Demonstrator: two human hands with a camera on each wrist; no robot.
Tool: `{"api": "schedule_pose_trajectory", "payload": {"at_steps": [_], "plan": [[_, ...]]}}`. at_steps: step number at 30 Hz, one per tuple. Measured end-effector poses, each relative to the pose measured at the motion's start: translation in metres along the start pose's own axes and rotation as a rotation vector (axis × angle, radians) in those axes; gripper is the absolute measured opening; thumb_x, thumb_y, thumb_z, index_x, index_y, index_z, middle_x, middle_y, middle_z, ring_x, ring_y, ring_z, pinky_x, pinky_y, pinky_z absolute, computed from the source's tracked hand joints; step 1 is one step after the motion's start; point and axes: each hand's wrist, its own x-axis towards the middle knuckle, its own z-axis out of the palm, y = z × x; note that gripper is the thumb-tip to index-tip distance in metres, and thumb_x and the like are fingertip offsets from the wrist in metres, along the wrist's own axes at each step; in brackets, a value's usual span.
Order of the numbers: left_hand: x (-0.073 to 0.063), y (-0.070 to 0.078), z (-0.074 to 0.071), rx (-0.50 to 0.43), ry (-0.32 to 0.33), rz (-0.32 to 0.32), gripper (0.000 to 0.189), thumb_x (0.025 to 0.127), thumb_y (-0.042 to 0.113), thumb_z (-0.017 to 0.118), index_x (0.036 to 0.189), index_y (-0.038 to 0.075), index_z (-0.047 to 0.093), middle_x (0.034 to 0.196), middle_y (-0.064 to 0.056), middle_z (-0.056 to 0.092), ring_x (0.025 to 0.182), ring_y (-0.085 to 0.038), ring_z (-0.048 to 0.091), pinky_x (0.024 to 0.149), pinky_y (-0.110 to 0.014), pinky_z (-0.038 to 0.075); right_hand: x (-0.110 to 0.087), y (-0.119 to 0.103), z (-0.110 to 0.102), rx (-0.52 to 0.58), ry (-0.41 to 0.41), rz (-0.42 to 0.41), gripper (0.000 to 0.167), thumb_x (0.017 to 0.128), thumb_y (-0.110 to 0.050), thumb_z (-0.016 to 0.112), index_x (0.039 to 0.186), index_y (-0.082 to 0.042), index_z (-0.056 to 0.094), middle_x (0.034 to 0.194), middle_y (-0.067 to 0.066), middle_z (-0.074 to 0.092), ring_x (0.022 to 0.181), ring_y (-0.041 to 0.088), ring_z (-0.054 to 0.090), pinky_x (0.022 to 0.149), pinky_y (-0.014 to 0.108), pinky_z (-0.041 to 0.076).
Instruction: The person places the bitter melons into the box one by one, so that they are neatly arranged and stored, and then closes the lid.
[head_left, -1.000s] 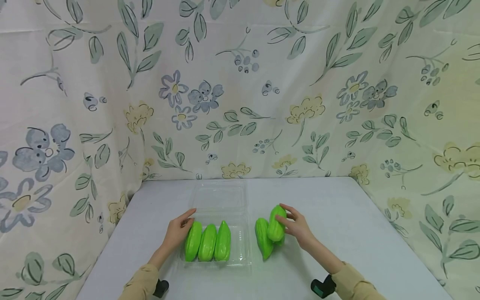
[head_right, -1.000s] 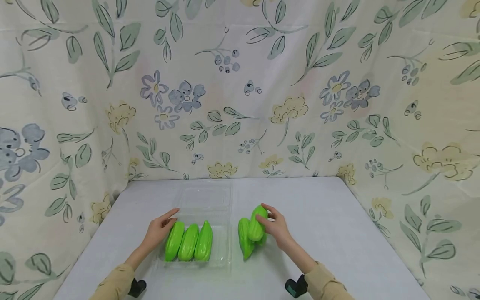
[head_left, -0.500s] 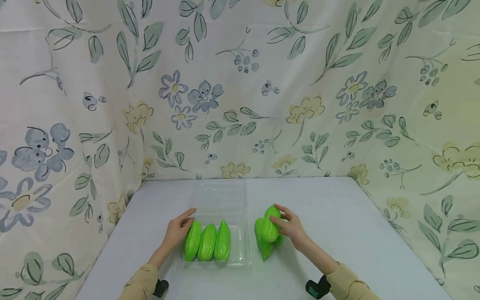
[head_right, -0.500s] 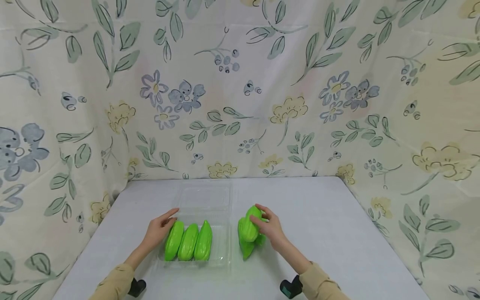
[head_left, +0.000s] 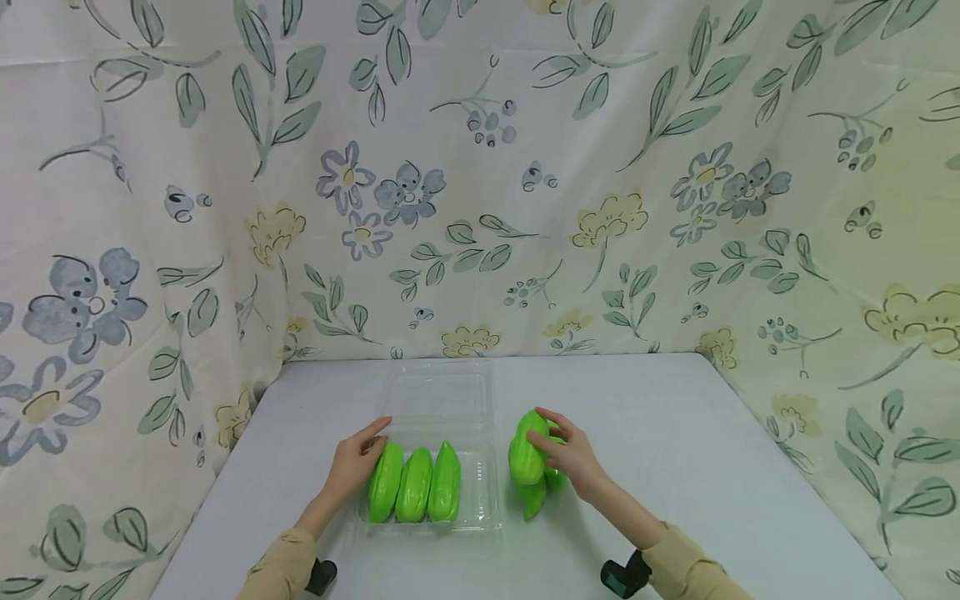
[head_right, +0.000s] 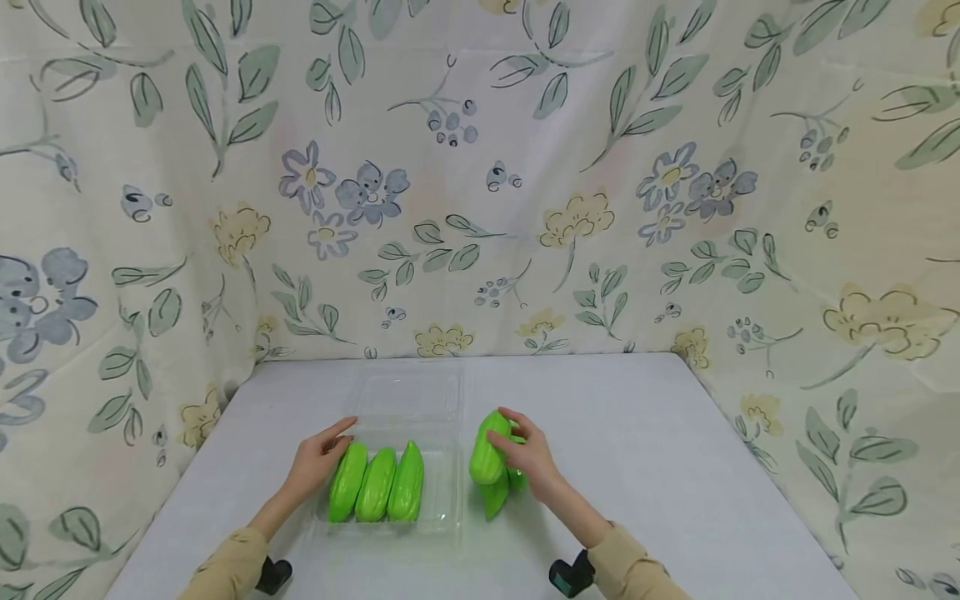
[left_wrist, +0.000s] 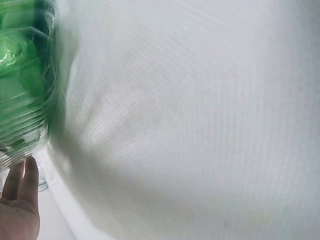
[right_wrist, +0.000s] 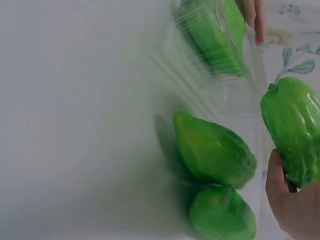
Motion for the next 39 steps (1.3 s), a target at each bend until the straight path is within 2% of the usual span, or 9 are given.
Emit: {"api": "schedule_pose_trajectory", "payload": {"at_steps": [5,12,17,23,28,31,35,39], "plan": [[0.000,-0.001,0.000,0.012,0.000,0.009,0.038,0.094,0.007,0.057,0.132,0.008,0.057,0.137,-0.014,0.054,0.104,-0.022,0.061,0.081,-0.030,0.052,-0.003,-0.003,0.006,0.001,-0.014,-0.006,0.055,0.087,-0.026,0.068,0.137,-0.013,0.050,0.130,0.024,0.050,0.107,0.028,0.057,0.076,0.034,0.053],[0.000,-0.002,0.000,0.006,0.003,0.015,0.037,0.094,0.006,0.057,0.131,0.008,0.058,0.135,-0.014,0.056,0.083,-0.010,0.057,0.069,-0.021,0.047,-0.003,-0.003,0.014,0.024,-0.033,-0.030,0.055,0.087,-0.026,0.069,0.136,-0.012,0.050,0.127,0.023,0.051,0.096,0.020,0.059,0.072,0.031,0.053],[0.001,-0.002,0.000,0.001,0.002,0.020,0.037,0.093,0.006,0.057,0.131,0.007,0.058,0.135,-0.015,0.056,0.075,-0.006,0.053,0.065,-0.020,0.045,-0.003,-0.003,0.021,0.042,-0.055,-0.028,0.056,0.085,-0.026,0.071,0.136,-0.012,0.050,0.127,0.023,0.050,0.096,0.020,0.059,0.074,0.033,0.053],[0.001,-0.004,0.001,0.010,0.007,0.018,0.037,0.093,0.006,0.058,0.131,0.008,0.058,0.135,-0.013,0.056,0.082,-0.007,0.057,0.069,-0.020,0.047,-0.007,-0.003,0.030,0.044,-0.073,-0.032,0.055,0.087,-0.024,0.069,0.137,-0.012,0.049,0.127,0.024,0.049,0.098,0.021,0.058,0.072,0.032,0.052],[0.001,-0.005,0.002,-0.005,0.007,0.015,0.037,0.093,0.007,0.058,0.130,0.009,0.058,0.134,-0.013,0.057,0.077,-0.006,0.056,0.064,-0.020,0.045,-0.009,-0.003,0.036,0.039,-0.087,-0.043,0.055,0.087,-0.025,0.069,0.136,-0.011,0.049,0.127,0.024,0.051,0.101,0.022,0.058,0.073,0.034,0.053],[0.001,-0.006,0.002,-0.008,0.012,0.019,0.037,0.093,0.007,0.058,0.130,0.009,0.058,0.135,-0.013,0.056,0.080,-0.004,0.057,0.064,-0.019,0.046,-0.008,-0.002,0.039,0.035,-0.110,-0.044,0.057,0.087,-0.027,0.069,0.137,-0.012,0.047,0.128,0.023,0.051,0.103,0.023,0.058,0.076,0.036,0.053],[0.001,-0.006,0.002,-0.007,0.015,0.032,0.037,0.093,0.006,0.058,0.130,0.008,0.058,0.135,-0.014,0.056,0.087,-0.007,0.060,0.068,-0.020,0.047,-0.007,0.000,0.042,0.029,-0.129,-0.044,0.059,0.086,-0.030,0.070,0.137,-0.013,0.046,0.128,0.023,0.050,0.104,0.024,0.057,0.077,0.036,0.053],[0.001,-0.005,0.001,0.005,0.014,0.023,0.037,0.093,0.007,0.058,0.130,0.009,0.058,0.135,-0.012,0.056,0.088,-0.010,0.060,0.069,-0.021,0.047,-0.007,0.000,0.045,0.030,-0.142,-0.051,0.061,0.085,-0.030,0.071,0.137,-0.012,0.045,0.129,0.023,0.050,0.104,0.024,0.057,0.076,0.036,0.054]]}}
